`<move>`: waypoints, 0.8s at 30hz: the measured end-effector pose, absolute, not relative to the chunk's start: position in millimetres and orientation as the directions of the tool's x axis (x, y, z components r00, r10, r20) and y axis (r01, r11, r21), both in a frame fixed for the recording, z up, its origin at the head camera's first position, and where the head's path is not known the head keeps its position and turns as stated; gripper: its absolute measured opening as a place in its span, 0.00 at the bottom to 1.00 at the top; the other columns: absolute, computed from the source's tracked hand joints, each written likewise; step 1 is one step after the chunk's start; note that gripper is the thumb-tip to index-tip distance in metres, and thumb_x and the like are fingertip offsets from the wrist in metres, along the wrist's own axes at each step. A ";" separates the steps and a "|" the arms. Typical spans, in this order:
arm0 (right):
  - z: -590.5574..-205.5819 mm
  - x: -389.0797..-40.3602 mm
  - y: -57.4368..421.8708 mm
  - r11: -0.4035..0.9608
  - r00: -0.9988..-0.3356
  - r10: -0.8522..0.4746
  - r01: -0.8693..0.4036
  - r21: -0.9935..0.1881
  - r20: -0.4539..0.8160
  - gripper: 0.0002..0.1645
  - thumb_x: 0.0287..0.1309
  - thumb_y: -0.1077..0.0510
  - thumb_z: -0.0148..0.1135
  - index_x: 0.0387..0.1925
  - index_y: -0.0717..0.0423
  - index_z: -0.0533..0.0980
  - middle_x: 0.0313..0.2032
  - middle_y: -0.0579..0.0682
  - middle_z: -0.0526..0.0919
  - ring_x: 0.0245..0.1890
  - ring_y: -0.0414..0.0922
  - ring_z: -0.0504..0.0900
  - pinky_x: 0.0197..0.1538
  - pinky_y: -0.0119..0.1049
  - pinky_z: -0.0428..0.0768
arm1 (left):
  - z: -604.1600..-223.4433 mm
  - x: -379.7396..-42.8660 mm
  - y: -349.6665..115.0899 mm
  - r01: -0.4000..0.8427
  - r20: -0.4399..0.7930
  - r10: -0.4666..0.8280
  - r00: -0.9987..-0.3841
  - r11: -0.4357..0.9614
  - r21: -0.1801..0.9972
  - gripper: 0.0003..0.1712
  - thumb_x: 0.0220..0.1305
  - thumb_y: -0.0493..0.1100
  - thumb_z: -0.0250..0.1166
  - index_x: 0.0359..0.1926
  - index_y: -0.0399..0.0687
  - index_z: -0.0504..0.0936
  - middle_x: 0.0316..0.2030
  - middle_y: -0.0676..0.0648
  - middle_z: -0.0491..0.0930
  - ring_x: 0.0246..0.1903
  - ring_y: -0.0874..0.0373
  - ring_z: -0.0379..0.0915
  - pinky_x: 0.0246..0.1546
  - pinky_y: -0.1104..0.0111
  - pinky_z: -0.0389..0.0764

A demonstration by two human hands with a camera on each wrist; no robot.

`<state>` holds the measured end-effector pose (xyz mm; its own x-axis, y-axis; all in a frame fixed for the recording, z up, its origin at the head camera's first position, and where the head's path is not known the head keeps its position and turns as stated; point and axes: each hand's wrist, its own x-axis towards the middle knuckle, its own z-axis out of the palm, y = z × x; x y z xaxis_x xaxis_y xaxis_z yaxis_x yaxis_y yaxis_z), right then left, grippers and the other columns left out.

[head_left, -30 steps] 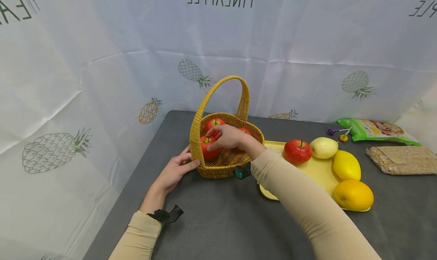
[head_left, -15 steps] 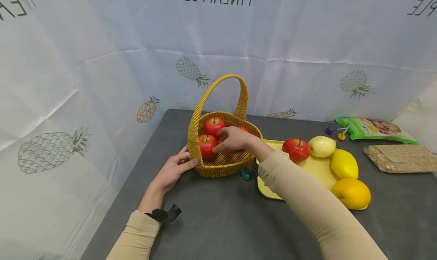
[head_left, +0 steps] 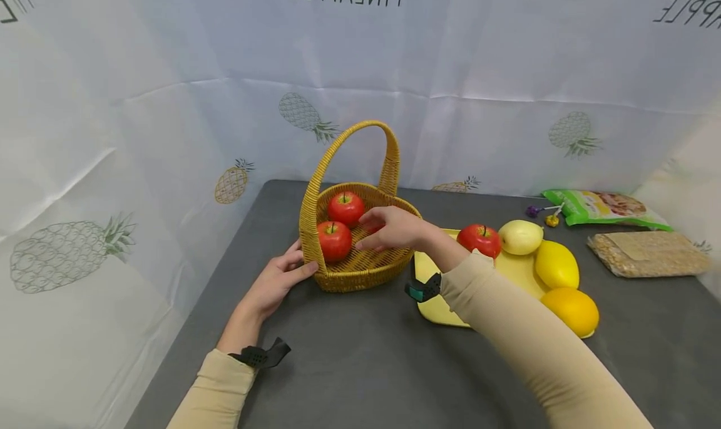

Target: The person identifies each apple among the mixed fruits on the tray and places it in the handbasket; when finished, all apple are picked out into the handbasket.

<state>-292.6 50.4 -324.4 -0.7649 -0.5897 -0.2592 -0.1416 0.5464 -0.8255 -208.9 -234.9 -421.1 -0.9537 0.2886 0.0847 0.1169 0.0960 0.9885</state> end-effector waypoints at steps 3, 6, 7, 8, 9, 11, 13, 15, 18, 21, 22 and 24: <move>-318.8 -288.8 56.4 0.528 -0.770 -0.590 -0.142 -0.837 -0.242 0.40 0.61 0.52 0.75 0.70 0.60 0.69 0.66 0.60 0.72 0.53 0.51 0.83 0.55 0.47 0.82 | -420.1 -206.9 -238.1 0.121 0.085 0.290 -0.953 0.107 0.987 0.19 0.74 0.44 0.65 0.59 0.36 0.83 0.80 0.46 0.48 0.79 0.50 0.34 0.73 0.45 0.50; -314.1 -284.8 66.3 0.539 -0.785 -0.575 -0.151 -0.829 -0.231 0.39 0.61 0.50 0.75 0.69 0.56 0.70 0.65 0.57 0.73 0.53 0.51 0.83 0.56 0.48 0.81 | -419.4 -205.9 -239.7 0.123 0.084 0.296 -0.951 0.115 0.986 0.21 0.75 0.44 0.64 0.60 0.34 0.82 0.80 0.46 0.47 0.80 0.50 0.33 0.73 0.44 0.49; -312.9 -283.2 70.4 0.553 -0.793 -0.566 -0.162 -0.817 -0.225 0.39 0.61 0.49 0.75 0.69 0.55 0.71 0.65 0.55 0.74 0.55 0.51 0.81 0.57 0.48 0.80 | -419.2 -205.6 -239.6 0.123 0.083 0.297 -0.951 0.117 0.985 0.21 0.75 0.44 0.64 0.60 0.34 0.81 0.80 0.46 0.47 0.80 0.50 0.33 0.73 0.44 0.50; -312.0 -281.4 74.9 0.561 -0.802 -0.555 -0.166 -0.811 -0.221 0.39 0.61 0.48 0.74 0.69 0.54 0.71 0.64 0.53 0.74 0.57 0.51 0.80 0.58 0.48 0.79 | -419.1 -205.4 -239.6 0.123 0.082 0.300 -0.950 0.118 0.985 0.21 0.75 0.44 0.64 0.60 0.34 0.81 0.80 0.46 0.47 0.80 0.49 0.33 0.73 0.44 0.50; -311.2 -279.5 79.3 0.570 -0.810 -0.546 -0.171 -0.804 -0.215 0.39 0.61 0.47 0.74 0.69 0.54 0.71 0.64 0.53 0.75 0.59 0.52 0.77 0.59 0.48 0.78 | -419.1 -205.3 -239.3 0.123 0.082 0.301 -0.950 0.120 0.985 0.21 0.75 0.44 0.64 0.60 0.34 0.81 0.80 0.46 0.47 0.80 0.49 0.33 0.73 0.44 0.50; -309.7 -275.1 88.3 0.581 -0.828 -0.523 -0.173 -0.795 -0.202 0.39 0.61 0.46 0.73 0.69 0.53 0.71 0.64 0.52 0.75 0.62 0.51 0.74 0.60 0.50 0.76 | -419.0 -205.2 -238.7 0.123 0.082 0.305 -0.949 0.119 0.985 0.21 0.75 0.44 0.64 0.60 0.34 0.81 0.80 0.45 0.47 0.80 0.49 0.33 0.73 0.43 0.50; -309.0 -270.6 97.3 0.589 -0.847 -0.498 -0.171 -0.790 -0.188 0.39 0.62 0.44 0.72 0.69 0.53 0.71 0.64 0.52 0.75 0.63 0.52 0.72 0.61 0.51 0.74 | -419.1 -205.5 -237.7 0.123 0.081 0.306 -0.948 0.119 0.985 0.21 0.75 0.44 0.64 0.60 0.34 0.82 0.80 0.45 0.47 0.79 0.49 0.33 0.73 0.44 0.50; -308.8 -265.9 105.8 0.580 -0.859 -0.478 -0.150 -0.800 -0.186 0.39 0.62 0.44 0.72 0.70 0.53 0.71 0.65 0.54 0.75 0.63 0.53 0.71 0.62 0.53 0.73 | -419.1 -206.1 -236.4 0.121 0.080 0.307 -0.948 0.117 0.986 0.21 0.75 0.44 0.64 0.60 0.35 0.82 0.80 0.45 0.47 0.79 0.49 0.33 0.73 0.44 0.50; -310.2 -261.0 116.7 0.546 -0.866 -0.463 -0.112 -0.830 -0.188 0.40 0.63 0.45 0.72 0.71 0.55 0.69 0.66 0.56 0.73 0.63 0.53 0.73 0.63 0.54 0.73 | -418.7 -206.3 -236.2 0.119 0.079 0.304 -0.949 0.117 0.986 0.21 0.75 0.44 0.64 0.60 0.34 0.81 0.80 0.45 0.47 0.79 0.49 0.33 0.73 0.44 0.50; -312.3 -257.6 127.1 0.492 -0.867 -0.462 -0.073 -0.867 -0.189 0.41 0.64 0.48 0.72 0.71 0.59 0.67 0.69 0.59 0.70 0.62 0.54 0.76 0.63 0.53 0.75 | -418.5 -205.9 -236.2 0.118 0.077 0.304 -0.949 0.120 0.986 0.22 0.75 0.44 0.64 0.61 0.34 0.81 0.80 0.45 0.47 0.79 0.48 0.33 0.73 0.44 0.49; -312.8 -256.8 130.6 0.480 -0.868 -0.459 -0.065 -0.875 -0.188 0.41 0.65 0.49 0.71 0.72 0.60 0.66 0.69 0.60 0.69 0.61 0.54 0.77 0.62 0.53 0.76 | -418.4 -205.6 -236.3 0.118 0.077 0.305 -0.949 0.120 0.986 0.22 0.75 0.44 0.64 0.61 0.34 0.81 0.81 0.45 0.46 0.79 0.48 0.33 0.73 0.44 0.49; -314.0 -255.4 137.7 0.469 -0.872 -0.455 -0.061 -0.881 -0.182 0.41 0.66 0.50 0.70 0.72 0.63 0.65 0.70 0.61 0.68 0.61 0.54 0.78 0.61 0.53 0.78 | -418.3 -205.1 -236.2 0.120 0.078 0.308 -0.948 0.120 0.986 0.22 0.75 0.44 0.64 0.62 0.34 0.80 0.81 0.45 0.46 0.79 0.47 0.33 0.73 0.43 0.49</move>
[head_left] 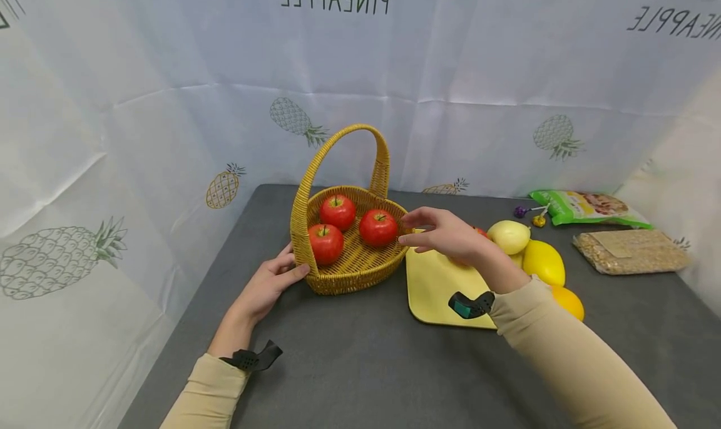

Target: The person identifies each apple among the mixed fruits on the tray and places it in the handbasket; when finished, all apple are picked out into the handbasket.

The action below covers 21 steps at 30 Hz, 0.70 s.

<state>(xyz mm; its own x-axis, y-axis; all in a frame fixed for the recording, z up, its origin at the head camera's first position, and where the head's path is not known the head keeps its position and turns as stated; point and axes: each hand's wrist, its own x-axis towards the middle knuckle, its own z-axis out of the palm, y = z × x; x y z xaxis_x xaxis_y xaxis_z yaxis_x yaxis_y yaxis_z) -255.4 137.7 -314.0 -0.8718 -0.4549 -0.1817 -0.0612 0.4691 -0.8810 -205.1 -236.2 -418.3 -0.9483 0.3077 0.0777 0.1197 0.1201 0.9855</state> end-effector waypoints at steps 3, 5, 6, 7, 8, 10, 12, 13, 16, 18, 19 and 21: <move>-315.2 -254.1 147.2 0.490 -0.885 -0.433 -0.070 -0.869 -0.173 0.40 0.66 0.49 0.70 0.71 0.63 0.66 0.70 0.62 0.69 0.60 0.54 0.79 0.59 0.52 0.79 | -418.9 -205.1 -236.3 0.124 0.082 0.308 -0.948 0.117 0.985 0.22 0.75 0.44 0.64 0.62 0.34 0.80 0.81 0.45 0.46 0.79 0.47 0.33 0.73 0.43 0.49; -315.3 -252.5 152.8 0.507 -0.891 -0.420 -0.073 -0.859 -0.172 0.40 0.66 0.49 0.70 0.71 0.63 0.66 0.69 0.62 0.70 0.60 0.54 0.79 0.59 0.52 0.79 | -419.0 -205.0 -236.3 0.126 0.085 0.307 -0.948 0.116 0.985 0.21 0.75 0.44 0.64 0.61 0.34 0.80 0.81 0.45 0.46 0.79 0.47 0.33 0.73 0.44 0.49; -315.0 -251.7 155.5 0.514 -0.895 -0.412 -0.071 -0.855 -0.174 0.39 0.66 0.48 0.70 0.70 0.63 0.67 0.68 0.61 0.71 0.60 0.55 0.79 0.59 0.52 0.79 | -418.9 -204.8 -236.3 0.126 0.086 0.306 -0.948 0.116 0.985 0.21 0.75 0.44 0.64 0.61 0.34 0.81 0.81 0.45 0.46 0.79 0.47 0.33 0.73 0.44 0.49; -315.2 -250.8 158.5 0.523 -0.898 -0.404 -0.072 -0.849 -0.173 0.39 0.66 0.48 0.70 0.70 0.63 0.68 0.68 0.61 0.71 0.60 0.55 0.79 0.59 0.52 0.79 | -419.1 -204.6 -236.4 0.125 0.084 0.306 -0.948 0.116 0.985 0.21 0.75 0.43 0.64 0.60 0.34 0.81 0.80 0.45 0.46 0.79 0.47 0.33 0.73 0.44 0.49; -315.0 -249.8 161.2 0.533 -0.902 -0.396 -0.070 -0.843 -0.175 0.39 0.65 0.48 0.71 0.69 0.62 0.68 0.67 0.61 0.72 0.60 0.56 0.79 0.59 0.52 0.79 | -419.1 -204.5 -236.3 0.125 0.085 0.306 -0.948 0.114 0.986 0.20 0.75 0.43 0.64 0.60 0.34 0.81 0.80 0.44 0.47 0.79 0.47 0.33 0.73 0.44 0.49; -313.5 -248.1 166.4 0.555 -0.910 -0.375 -0.069 -0.829 -0.175 0.38 0.65 0.47 0.71 0.68 0.61 0.69 0.67 0.61 0.73 0.60 0.56 0.79 0.59 0.52 0.79 | -418.7 -204.5 -236.3 0.120 0.080 0.303 -0.950 0.114 0.986 0.20 0.75 0.44 0.64 0.60 0.34 0.81 0.80 0.44 0.47 0.79 0.47 0.33 0.73 0.44 0.48; -311.5 -247.2 171.4 0.583 -0.921 -0.350 -0.071 -0.809 -0.171 0.37 0.65 0.46 0.71 0.68 0.60 0.70 0.66 0.61 0.73 0.61 0.57 0.77 0.61 0.52 0.77 | -418.2 -205.0 -236.2 0.116 0.077 0.299 -0.951 0.114 0.987 0.20 0.74 0.44 0.64 0.60 0.35 0.82 0.80 0.44 0.47 0.80 0.48 0.33 0.73 0.43 0.48; -310.7 -247.0 173.8 0.598 -0.927 -0.337 -0.074 -0.798 -0.167 0.37 0.65 0.45 0.70 0.67 0.60 0.71 0.66 0.61 0.74 0.61 0.57 0.76 0.61 0.53 0.77 | -418.0 -205.3 -236.2 0.114 0.075 0.297 -0.952 0.115 0.987 0.21 0.74 0.44 0.65 0.60 0.35 0.82 0.80 0.44 0.47 0.80 0.47 0.33 0.73 0.43 0.48; -308.6 -247.0 180.3 0.622 -0.940 -0.301 -0.067 -0.780 -0.160 0.36 0.66 0.45 0.69 0.67 0.59 0.71 0.66 0.61 0.74 0.64 0.58 0.73 0.63 0.54 0.74 | -417.6 -205.7 -236.2 0.106 0.067 0.292 -0.954 0.118 0.987 0.21 0.74 0.45 0.65 0.60 0.36 0.82 0.80 0.45 0.47 0.80 0.47 0.33 0.73 0.43 0.47; -308.0 -247.2 184.4 0.626 -0.948 -0.279 -0.056 -0.778 -0.156 0.35 0.67 0.46 0.68 0.67 0.59 0.70 0.66 0.61 0.74 0.64 0.59 0.73 0.63 0.56 0.74 | -417.9 -205.7 -236.3 0.102 0.063 0.293 -0.954 0.118 0.988 0.21 0.74 0.45 0.65 0.60 0.36 0.82 0.80 0.44 0.47 0.80 0.47 0.33 0.73 0.43 0.47; -307.9 -247.3 186.4 0.625 -0.951 -0.267 -0.048 -0.779 -0.155 0.35 0.67 0.46 0.68 0.68 0.59 0.70 0.66 0.62 0.73 0.65 0.59 0.73 0.63 0.56 0.74 | -418.2 -205.7 -236.2 0.101 0.063 0.293 -0.954 0.118 0.988 0.21 0.74 0.45 0.65 0.60 0.35 0.81 0.80 0.44 0.47 0.80 0.47 0.33 0.73 0.42 0.47; -307.8 -247.3 190.6 0.626 -0.958 -0.242 -0.033 -0.779 -0.154 0.35 0.68 0.46 0.67 0.68 0.59 0.70 0.66 0.62 0.73 0.64 0.60 0.73 0.62 0.57 0.74 | -418.7 -205.6 -235.9 0.100 0.062 0.295 -0.953 0.116 0.988 0.21 0.74 0.45 0.65 0.60 0.35 0.81 0.80 0.44 0.47 0.80 0.47 0.32 0.73 0.43 0.47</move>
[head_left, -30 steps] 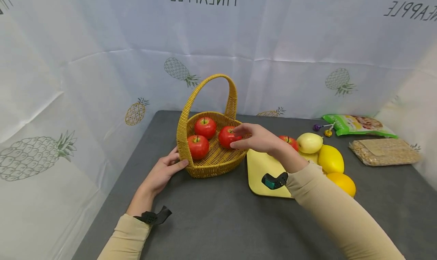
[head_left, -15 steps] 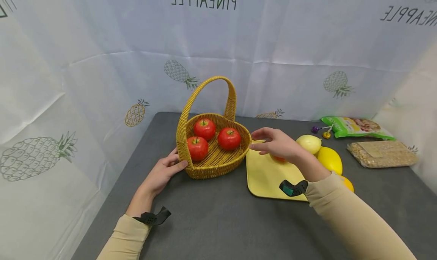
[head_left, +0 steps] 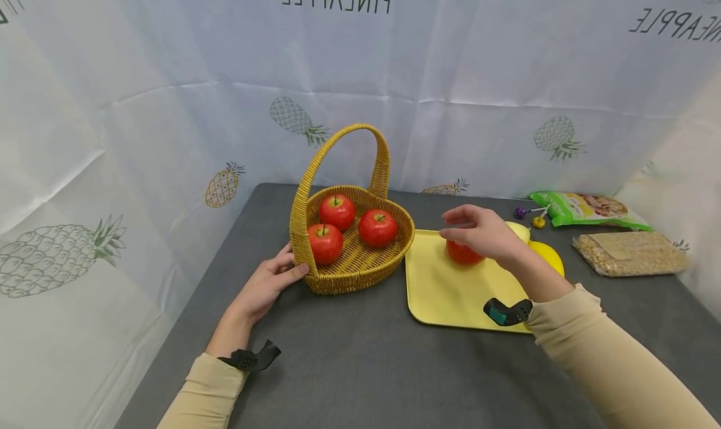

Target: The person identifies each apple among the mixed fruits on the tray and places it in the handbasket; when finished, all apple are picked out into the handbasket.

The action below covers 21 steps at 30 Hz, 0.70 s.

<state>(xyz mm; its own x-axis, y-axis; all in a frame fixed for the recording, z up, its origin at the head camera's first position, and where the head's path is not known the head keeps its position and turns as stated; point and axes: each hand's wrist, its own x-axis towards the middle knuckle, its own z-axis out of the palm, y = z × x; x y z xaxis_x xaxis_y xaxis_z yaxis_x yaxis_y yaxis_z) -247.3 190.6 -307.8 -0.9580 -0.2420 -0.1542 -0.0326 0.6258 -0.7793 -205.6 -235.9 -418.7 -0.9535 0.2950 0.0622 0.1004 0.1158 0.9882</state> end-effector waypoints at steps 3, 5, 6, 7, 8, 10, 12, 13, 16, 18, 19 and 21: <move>-307.9 -247.2 197.0 0.626 -0.965 -0.211 -0.012 -0.780 -0.155 0.34 0.69 0.47 0.66 0.68 0.59 0.69 0.66 0.63 0.73 0.61 0.59 0.76 0.61 0.57 0.76 | -418.6 -205.6 -235.2 0.103 0.065 0.296 -0.953 0.115 0.988 0.21 0.74 0.45 0.65 0.60 0.35 0.82 0.80 0.44 0.47 0.80 0.47 0.32 0.73 0.43 0.47; -308.5 -246.8 200.8 0.622 -0.967 -0.201 -0.004 -0.783 -0.155 0.34 0.69 0.48 0.66 0.68 0.60 0.69 0.66 0.63 0.73 0.58 0.60 0.78 0.60 0.56 0.77 | -418.6 -205.7 -234.9 0.104 0.066 0.297 -0.953 0.115 0.988 0.21 0.74 0.45 0.65 0.60 0.35 0.82 0.80 0.44 0.47 0.80 0.48 0.32 0.73 0.43 0.48; -309.1 -246.8 202.7 0.622 -0.968 -0.195 0.002 -0.783 -0.157 0.33 0.69 0.48 0.66 0.68 0.60 0.69 0.66 0.63 0.73 0.58 0.60 0.79 0.59 0.56 0.78 | -418.5 -205.7 -234.8 0.105 0.067 0.298 -0.952 0.115 0.988 0.21 0.75 0.45 0.64 0.60 0.35 0.82 0.80 0.45 0.47 0.80 0.48 0.32 0.73 0.43 0.48; -309.8 -246.8 204.4 0.620 -0.969 -0.190 0.006 -0.785 -0.157 0.33 0.70 0.49 0.66 0.68 0.61 0.69 0.66 0.64 0.72 0.57 0.60 0.79 0.59 0.56 0.78 | -418.5 -205.6 -234.8 0.106 0.068 0.299 -0.952 0.114 0.988 0.21 0.75 0.45 0.64 0.60 0.35 0.82 0.80 0.45 0.47 0.80 0.48 0.32 0.73 0.43 0.48; -310.5 -246.5 205.7 0.622 -0.970 -0.183 0.009 -0.783 -0.157 0.34 0.69 0.48 0.66 0.68 0.61 0.69 0.66 0.64 0.72 0.57 0.60 0.79 0.59 0.55 0.78 | -418.5 -205.6 -234.8 0.108 0.069 0.300 -0.952 0.114 0.988 0.21 0.75 0.45 0.64 0.60 0.35 0.81 0.80 0.45 0.46 0.80 0.48 0.32 0.73 0.43 0.48; -312.5 -246.1 208.3 0.624 -0.973 -0.172 0.014 -0.782 -0.155 0.34 0.70 0.48 0.65 0.68 0.62 0.68 0.66 0.64 0.71 0.59 0.61 0.76 0.59 0.56 0.78 | -418.4 -205.4 -235.0 0.111 0.072 0.303 -0.950 0.115 0.987 0.21 0.75 0.45 0.64 0.61 0.34 0.81 0.81 0.45 0.46 0.80 0.47 0.32 0.73 0.43 0.48; -314.9 -246.1 210.8 0.630 -0.976 -0.153 0.025 -0.776 -0.156 0.34 0.70 0.48 0.65 0.68 0.62 0.68 0.67 0.65 0.70 0.61 0.62 0.73 0.60 0.56 0.77 | -418.3 -205.0 -235.1 0.114 0.074 0.306 -0.949 0.113 0.987 0.22 0.75 0.44 0.63 0.61 0.33 0.80 0.81 0.45 0.46 0.80 0.47 0.32 0.73 0.42 0.48; -315.9 -245.9 211.7 0.633 -0.978 -0.140 0.032 -0.773 -0.156 0.34 0.70 0.48 0.65 0.68 0.62 0.68 0.66 0.65 0.69 0.62 0.62 0.72 0.60 0.56 0.77 | -418.1 -204.8 -235.2 0.114 0.074 0.307 -0.949 0.113 0.987 0.22 0.75 0.44 0.63 0.61 0.33 0.80 0.81 0.45 0.45 0.80 0.47 0.31 0.73 0.42 0.48; -319.2 -246.5 215.0 0.647 -0.985 -0.088 0.059 -0.761 -0.151 0.34 0.70 0.49 0.64 0.68 0.62 0.68 0.66 0.65 0.69 0.63 0.63 0.69 0.59 0.56 0.77 | -417.8 -204.2 -235.2 0.112 0.073 0.309 -0.948 0.112 0.987 0.23 0.76 0.44 0.63 0.62 0.32 0.79 0.81 0.45 0.45 0.80 0.47 0.31 0.73 0.42 0.49; -320.5 -247.4 217.3 0.653 -0.988 -0.045 0.084 -0.752 -0.149 0.34 0.69 0.49 0.65 0.68 0.62 0.68 0.66 0.65 0.69 0.63 0.63 0.69 0.59 0.56 0.77 | -417.8 -204.1 -235.3 0.109 0.070 0.307 -0.949 0.112 0.988 0.23 0.76 0.44 0.63 0.62 0.32 0.79 0.81 0.45 0.45 0.80 0.47 0.31 0.73 0.42 0.49; -321.1 -247.8 218.8 0.656 -0.988 -0.025 0.097 -0.749 -0.151 0.34 0.68 0.48 0.65 0.68 0.62 0.68 0.66 0.65 0.69 0.63 0.64 0.68 0.59 0.57 0.76 | -417.9 -204.3 -235.4 0.108 0.069 0.307 -0.949 0.111 0.988 0.23 0.76 0.44 0.63 0.62 0.32 0.79 0.81 0.45 0.45 0.80 0.48 0.31 0.73 0.42 0.49; -322.4 -248.6 222.6 0.658 -0.987 0.007 0.124 -0.743 -0.158 0.36 0.68 0.47 0.65 0.68 0.62 0.68 0.66 0.66 0.68 0.63 0.65 0.67 0.60 0.58 0.74 | -418.0 -204.5 -235.5 0.108 0.070 0.306 -0.950 0.109 0.988 0.23 0.76 0.44 0.63 0.62 0.32 0.79 0.81 0.44 0.45 0.80 0.48 0.31 0.73 0.42 0.48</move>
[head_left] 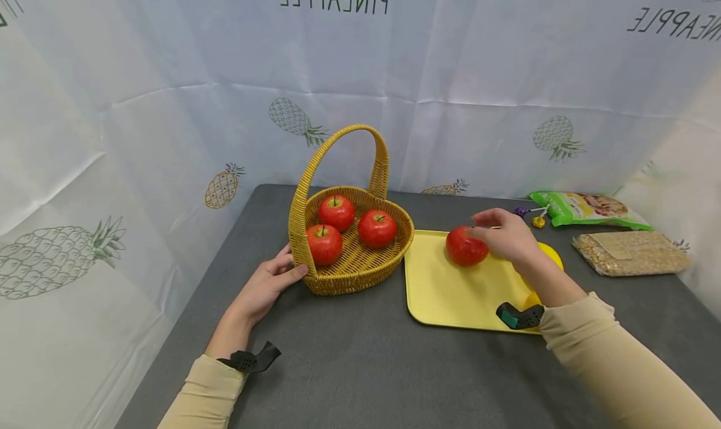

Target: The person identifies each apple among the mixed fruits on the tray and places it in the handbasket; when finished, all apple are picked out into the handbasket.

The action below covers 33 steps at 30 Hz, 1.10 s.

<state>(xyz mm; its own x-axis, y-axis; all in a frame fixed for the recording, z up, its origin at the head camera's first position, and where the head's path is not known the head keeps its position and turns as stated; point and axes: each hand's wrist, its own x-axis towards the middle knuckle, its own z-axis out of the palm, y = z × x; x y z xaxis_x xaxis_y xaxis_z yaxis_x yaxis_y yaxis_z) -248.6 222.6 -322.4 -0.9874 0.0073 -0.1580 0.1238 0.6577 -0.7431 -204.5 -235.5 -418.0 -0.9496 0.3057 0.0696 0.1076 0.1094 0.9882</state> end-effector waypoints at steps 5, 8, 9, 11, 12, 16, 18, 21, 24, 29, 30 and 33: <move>-326.5 -250.9 230.7 0.639 -0.980 0.050 0.181 -0.748 -0.194 0.38 0.67 0.47 0.65 0.69 0.61 0.65 0.68 0.67 0.66 0.65 0.65 0.65 0.64 0.61 0.69 | -419.1 -205.1 -235.8 0.104 0.066 0.301 -0.951 0.110 0.989 0.23 0.75 0.44 0.64 0.62 0.33 0.80 0.81 0.45 0.45 0.80 0.48 0.31 0.73 0.43 0.48; -329.0 -252.3 233.7 0.633 -0.977 0.050 0.193 -0.750 -0.209 0.40 0.67 0.47 0.65 0.71 0.62 0.63 0.69 0.68 0.64 0.66 0.65 0.64 0.66 0.61 0.69 | -419.5 -205.3 -235.9 0.102 0.064 0.299 -0.952 0.111 0.989 0.22 0.75 0.44 0.64 0.62 0.34 0.80 0.81 0.45 0.45 0.80 0.48 0.31 0.73 0.43 0.49; -329.6 -252.6 234.2 0.634 -0.976 0.049 0.196 -0.748 -0.214 0.40 0.68 0.46 0.65 0.72 0.63 0.62 0.70 0.68 0.63 0.67 0.66 0.63 0.66 0.61 0.68 | -419.6 -205.3 -235.9 0.101 0.064 0.298 -0.952 0.112 0.989 0.22 0.75 0.44 0.64 0.62 0.34 0.80 0.81 0.45 0.45 0.80 0.48 0.31 0.73 0.43 0.49; -331.2 -253.2 235.3 0.632 -0.973 0.040 0.200 -0.748 -0.227 0.42 0.69 0.46 0.64 0.73 0.63 0.61 0.71 0.69 0.62 0.68 0.67 0.62 0.67 0.61 0.67 | -419.7 -205.3 -235.9 0.101 0.064 0.297 -0.953 0.113 0.988 0.22 0.75 0.44 0.64 0.62 0.34 0.80 0.81 0.45 0.45 0.80 0.48 0.31 0.73 0.43 0.49; -332.2 -253.3 235.8 0.635 -0.972 0.033 0.201 -0.746 -0.233 0.43 0.69 0.46 0.64 0.74 0.64 0.60 0.71 0.70 0.61 0.68 0.67 0.62 0.67 0.62 0.67 | -419.8 -205.3 -235.9 0.101 0.064 0.297 -0.953 0.113 0.988 0.22 0.75 0.44 0.64 0.62 0.34 0.80 0.81 0.45 0.45 0.80 0.48 0.31 0.73 0.43 0.49; -337.4 -253.2 236.5 0.637 -0.967 -0.008 0.191 -0.747 -0.254 0.46 0.69 0.47 0.64 0.76 0.66 0.56 0.73 0.72 0.59 0.70 0.68 0.61 0.68 0.62 0.66 | -419.9 -205.7 -235.6 0.101 0.063 0.297 -0.953 0.113 0.989 0.22 0.75 0.45 0.64 0.61 0.34 0.80 0.81 0.44 0.46 0.80 0.48 0.32 0.73 0.43 0.48; -340.4 -253.1 236.6 0.642 -0.966 -0.031 0.178 -0.746 -0.257 0.49 0.69 0.46 0.64 0.77 0.67 0.54 0.73 0.72 0.58 0.70 0.69 0.59 0.68 0.63 0.66 | -419.9 -205.9 -235.5 0.099 0.062 0.297 -0.953 0.111 0.989 0.22 0.75 0.45 0.64 0.61 0.34 0.81 0.81 0.44 0.46 0.80 0.48 0.32 0.73 0.43 0.48; -343.8 -252.7 237.0 0.636 -0.965 -0.055 0.164 -0.754 -0.256 0.52 0.69 0.44 0.65 0.77 0.68 0.52 0.74 0.72 0.56 0.72 0.69 0.57 0.68 0.63 0.65 | -419.6 -206.2 -235.0 0.101 0.065 0.300 -0.952 0.108 0.989 0.21 0.75 0.44 0.64 0.61 0.35 0.81 0.81 0.44 0.46 0.80 0.48 0.32 0.73 0.43 0.48; -346.5 -252.9 236.7 0.620 -0.965 -0.068 0.159 -0.768 -0.254 0.53 0.69 0.43 0.65 0.78 0.69 0.50 0.74 0.73 0.54 0.72 0.69 0.57 0.68 0.62 0.66 | -419.5 -206.5 -234.9 0.106 0.070 0.305 -0.950 0.103 0.989 0.22 0.75 0.44 0.64 0.61 0.34 0.80 0.81 0.45 0.46 0.80 0.48 0.31 0.73 0.43 0.48; -350.8 -253.4 234.6 0.588 -0.962 -0.084 0.162 -0.792 -0.259 0.55 0.68 0.41 0.65 0.78 0.69 0.50 0.74 0.72 0.56 0.69 0.66 0.62 0.64 0.58 0.73 | -419.6 -205.6 -235.4 0.100 0.065 0.305 -0.950 0.101 0.990 0.23 0.75 0.44 0.63 0.62 0.32 0.79 0.81 0.44 0.45 0.80 0.47 0.31 0.73 0.43 0.49; -351.5 -253.4 234.3 0.584 -0.962 -0.088 0.162 -0.795 -0.260 0.56 0.68 0.40 0.65 0.78 0.69 0.50 0.73 0.72 0.56 0.68 0.66 0.63 0.63 0.57 0.74 | -419.7 -205.4 -235.4 0.099 0.064 0.305 -0.950 0.100 0.990 0.23 0.75 0.44 0.63 0.62 0.32 0.79 0.81 0.44 0.45 0.80 0.47 0.31 0.73 0.43 0.49; -353.1 -254.1 233.0 0.576 -0.960 -0.093 0.164 -0.801 -0.263 0.57 0.68 0.38 0.65 0.78 0.69 0.50 0.73 0.71 0.57 0.67 0.65 0.64 0.62 0.56 0.76 | -419.3 -205.1 -235.9 0.098 0.063 0.305 -0.950 0.098 0.990 0.22 0.75 0.44 0.63 0.61 0.32 0.79 0.81 0.44 0.45 0.80 0.48 0.31 0.73 0.44 0.49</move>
<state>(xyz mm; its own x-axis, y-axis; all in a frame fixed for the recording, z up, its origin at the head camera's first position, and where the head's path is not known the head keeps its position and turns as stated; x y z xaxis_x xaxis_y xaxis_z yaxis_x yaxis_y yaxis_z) -254.1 233.0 -353.1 -0.9603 -0.0925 -0.2633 0.1640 0.5764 -0.8005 -205.1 -235.9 -419.3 -0.9502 0.3052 0.0635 0.0977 0.0981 0.9904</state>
